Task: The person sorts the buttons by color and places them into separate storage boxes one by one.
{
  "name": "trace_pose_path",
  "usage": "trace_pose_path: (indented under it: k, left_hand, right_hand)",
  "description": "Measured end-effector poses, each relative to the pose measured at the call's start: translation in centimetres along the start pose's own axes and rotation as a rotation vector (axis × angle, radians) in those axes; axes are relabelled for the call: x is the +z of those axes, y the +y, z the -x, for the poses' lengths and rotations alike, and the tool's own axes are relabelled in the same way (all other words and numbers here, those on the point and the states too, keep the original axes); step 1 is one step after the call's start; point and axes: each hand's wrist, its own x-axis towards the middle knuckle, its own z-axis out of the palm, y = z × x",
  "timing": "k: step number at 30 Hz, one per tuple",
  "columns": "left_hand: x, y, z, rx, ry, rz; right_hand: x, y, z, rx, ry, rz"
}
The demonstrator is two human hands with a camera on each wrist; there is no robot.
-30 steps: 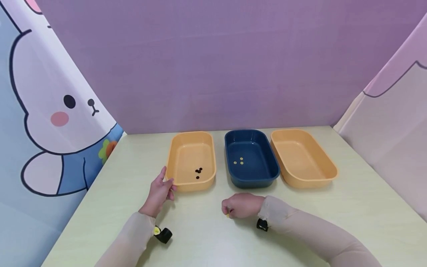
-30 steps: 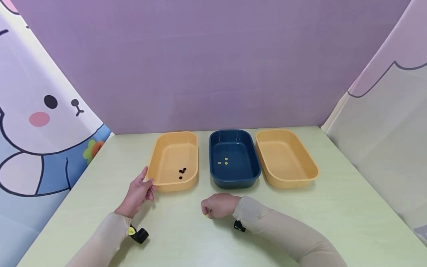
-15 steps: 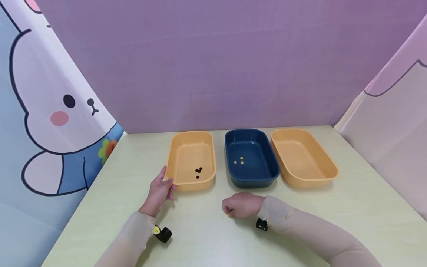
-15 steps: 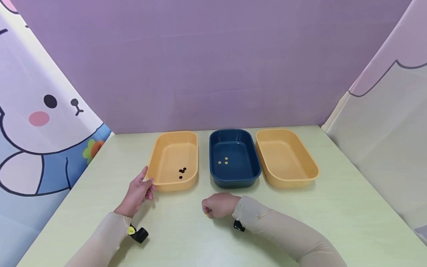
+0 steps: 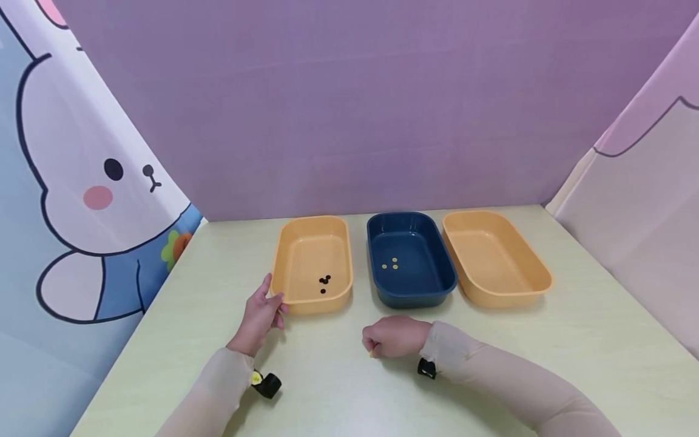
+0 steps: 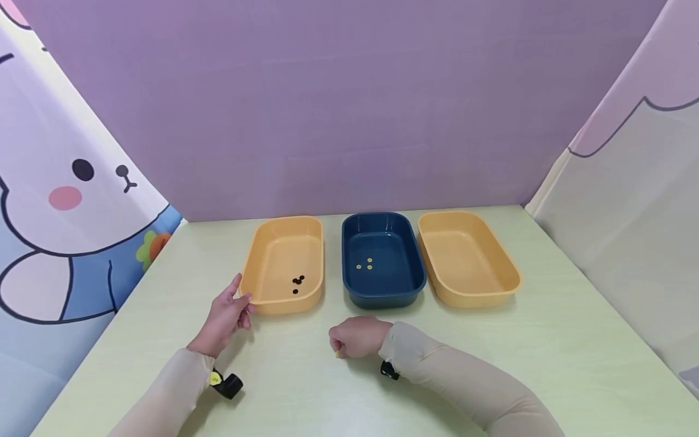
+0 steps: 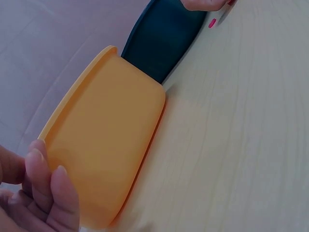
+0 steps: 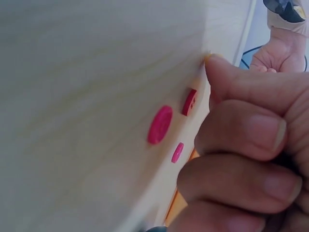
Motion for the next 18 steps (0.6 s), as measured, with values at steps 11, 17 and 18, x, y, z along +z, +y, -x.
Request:
trace_pose_path:
  k: [11, 17, 18]
  left_hand:
    - [0.1, -0.1, -0.1, 0.006, 0.003, -0.006]
    - [0.0, -0.1, -0.1, 0.008, 0.0, -0.007]
    - [0.0, -0.1, -0.1, 0.009, -0.002, -0.006]
  right_hand:
    - [0.1, 0.5, 0.0, -0.02, 0.04, -0.053]
    - [-0.7, 0.4, 0.3, 0.03, 0.02, -0.221]
    - [-0.8, 0.4, 0.3, 0.045, 0.015, -0.241]
